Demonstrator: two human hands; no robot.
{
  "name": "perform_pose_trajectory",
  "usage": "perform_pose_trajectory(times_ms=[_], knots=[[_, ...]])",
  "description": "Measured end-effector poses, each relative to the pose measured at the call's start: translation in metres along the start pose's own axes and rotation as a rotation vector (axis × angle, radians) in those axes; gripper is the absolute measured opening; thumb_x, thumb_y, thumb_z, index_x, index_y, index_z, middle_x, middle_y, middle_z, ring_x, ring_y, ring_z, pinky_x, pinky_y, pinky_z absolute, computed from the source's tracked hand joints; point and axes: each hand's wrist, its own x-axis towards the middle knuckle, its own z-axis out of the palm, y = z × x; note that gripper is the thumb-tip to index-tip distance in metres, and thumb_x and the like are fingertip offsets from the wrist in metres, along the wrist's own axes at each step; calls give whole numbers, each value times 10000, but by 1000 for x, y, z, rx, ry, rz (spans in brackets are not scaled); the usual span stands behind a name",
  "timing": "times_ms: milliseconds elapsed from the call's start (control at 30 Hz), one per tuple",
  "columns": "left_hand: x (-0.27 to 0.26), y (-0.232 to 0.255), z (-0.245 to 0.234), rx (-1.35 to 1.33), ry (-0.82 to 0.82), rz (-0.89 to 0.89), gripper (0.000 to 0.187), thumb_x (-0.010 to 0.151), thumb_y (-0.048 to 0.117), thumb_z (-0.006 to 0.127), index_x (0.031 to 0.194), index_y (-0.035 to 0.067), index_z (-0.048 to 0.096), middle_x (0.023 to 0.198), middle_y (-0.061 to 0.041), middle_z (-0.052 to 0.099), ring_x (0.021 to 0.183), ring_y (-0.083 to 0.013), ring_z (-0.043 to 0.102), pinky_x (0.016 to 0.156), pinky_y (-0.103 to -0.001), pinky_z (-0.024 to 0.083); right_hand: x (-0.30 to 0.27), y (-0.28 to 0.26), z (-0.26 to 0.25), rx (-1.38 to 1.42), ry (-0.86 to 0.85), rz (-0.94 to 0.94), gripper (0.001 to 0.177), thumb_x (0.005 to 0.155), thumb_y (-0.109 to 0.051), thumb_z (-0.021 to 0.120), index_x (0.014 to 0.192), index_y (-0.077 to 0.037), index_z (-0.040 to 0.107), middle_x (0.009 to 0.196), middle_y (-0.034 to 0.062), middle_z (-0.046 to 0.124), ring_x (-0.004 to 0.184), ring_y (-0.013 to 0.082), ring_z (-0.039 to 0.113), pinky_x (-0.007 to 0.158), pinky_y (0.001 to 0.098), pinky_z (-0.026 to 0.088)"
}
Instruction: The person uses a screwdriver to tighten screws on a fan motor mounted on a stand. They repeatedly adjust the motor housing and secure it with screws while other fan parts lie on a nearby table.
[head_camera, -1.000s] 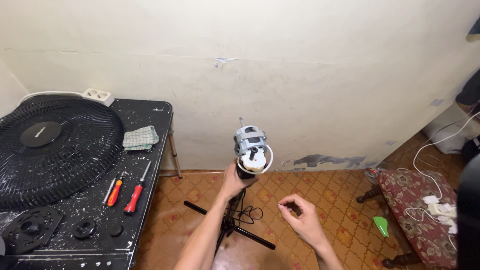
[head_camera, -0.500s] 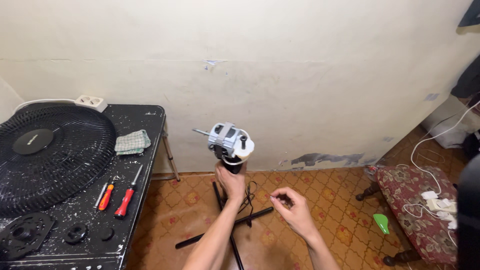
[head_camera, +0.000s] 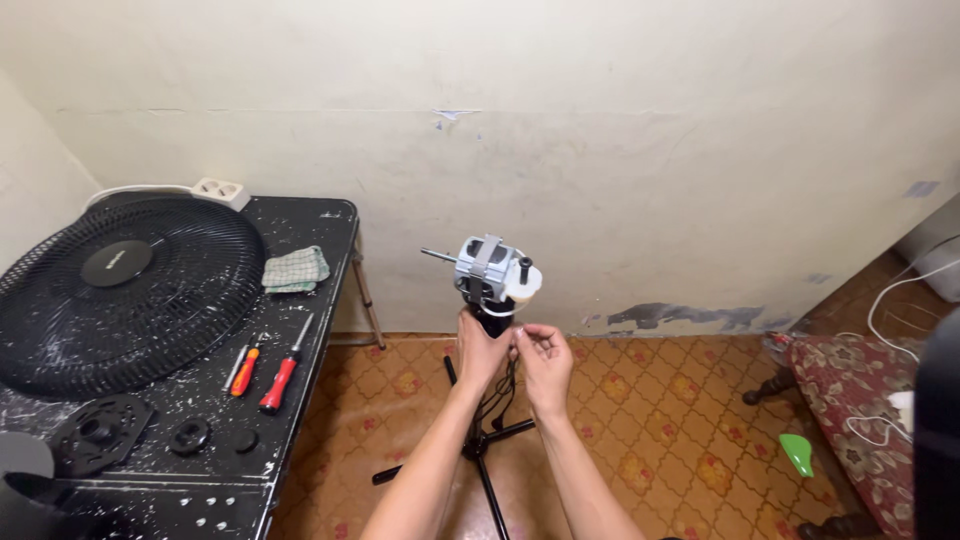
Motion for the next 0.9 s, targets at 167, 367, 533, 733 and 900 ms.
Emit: perform_pose_trajectory(times_ms=[167, 367, 533, 733, 900], knots=[[1, 7, -37, -304, -47, 287, 1089, 754, 221, 790, 1574, -61, 133, 1573, -304, 281, 1446, -380, 354, 1132, -487, 343, 11, 13, 14, 93, 148, -64, 154, 959, -11, 681, 1095, 32, 624, 946, 102, 698, 811, 126, 653, 740, 261, 549], [10, 29, -68, -483, -137, 295, 655, 940, 266, 693, 1498, 25, 450, 1556, -202, 459, 1459, -298, 462, 1189, -439, 389, 15, 26, 25, 148, 276, -133, 124, 969, -9, 674, 1062, 31, 602, 1000, 119, 720, 873, 144, 689, 740, 268, 554], [12, 47, -53, -626, -156, 166, 535, 1009, 310, 637, 1419, 18, 456, 1386, -155, 571, 1262, -243, 603, 1039, -380, 508, 20, 32, 32, 177, 402, -168, 113, 982, -7, 671, 1073, 21, 610, 994, 126, 715, 878, 153, 694, 729, 256, 538], [18, 49, -42, -556, -117, 133, 390, 1057, 281, 549, 1333, 13, 483, 1318, -158, 600, 1117, -218, 670, 922, -348, 546, 30, 35, 34, 248, 503, -211, 120, 972, -10, 676, 1065, 20, 606, 982, 117, 710, 862, 153, 696, 724, 262, 554], [17, 46, -36, -542, -106, 142, 383, 1067, 286, 540, 1335, 17, 488, 1283, -155, 636, 1104, -205, 673, 917, -344, 550, 32, 38, 30, 179, 488, -221, 129, 983, -16, 673, 1089, 50, 637, 985, 129, 714, 836, 141, 676, 738, 260, 549]])
